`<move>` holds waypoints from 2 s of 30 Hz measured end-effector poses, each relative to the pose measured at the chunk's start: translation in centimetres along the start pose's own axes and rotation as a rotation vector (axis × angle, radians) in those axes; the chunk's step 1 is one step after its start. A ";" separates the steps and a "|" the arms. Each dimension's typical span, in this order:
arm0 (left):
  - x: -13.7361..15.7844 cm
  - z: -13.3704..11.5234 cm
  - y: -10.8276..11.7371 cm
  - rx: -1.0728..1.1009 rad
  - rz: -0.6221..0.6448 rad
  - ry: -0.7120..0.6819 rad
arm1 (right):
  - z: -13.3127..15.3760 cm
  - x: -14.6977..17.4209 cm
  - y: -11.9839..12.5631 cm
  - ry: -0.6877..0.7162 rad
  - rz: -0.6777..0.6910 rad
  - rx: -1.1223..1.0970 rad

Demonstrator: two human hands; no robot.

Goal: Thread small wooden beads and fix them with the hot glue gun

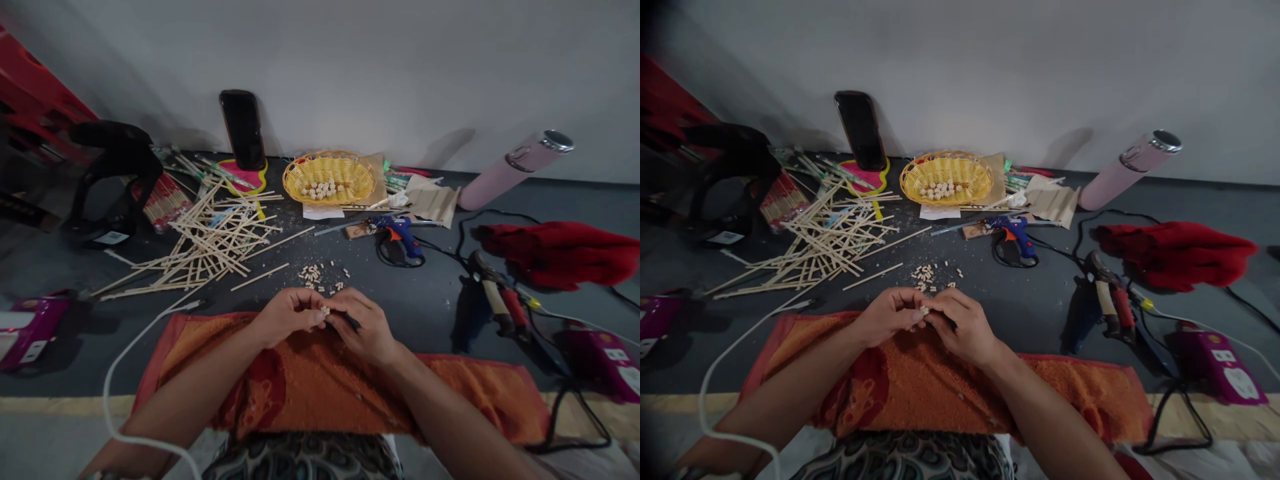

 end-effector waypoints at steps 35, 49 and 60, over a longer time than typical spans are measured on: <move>0.0 -0.3 -0.2 0.019 -0.003 -0.002 | -0.2 -0.1 0.0 0.006 0.006 -0.100; 0.2 -0.1 0.0 0.047 0.006 -0.004 | -0.7 0.4 -0.4 0.005 0.008 -0.154; 0.1 0.0 -0.2 0.080 0.001 -0.010 | -0.6 0.2 -0.3 0.007 0.014 -0.148</move>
Point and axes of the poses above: each hand's wrist, its own x-axis away from the middle knuckle, its own y-axis out of the back of the hand, z = x × y, the point moved 4 cm from there along -x, towards the middle knuckle, and after that the axes turned 12 degrees about -y, right-handed, at the moved point
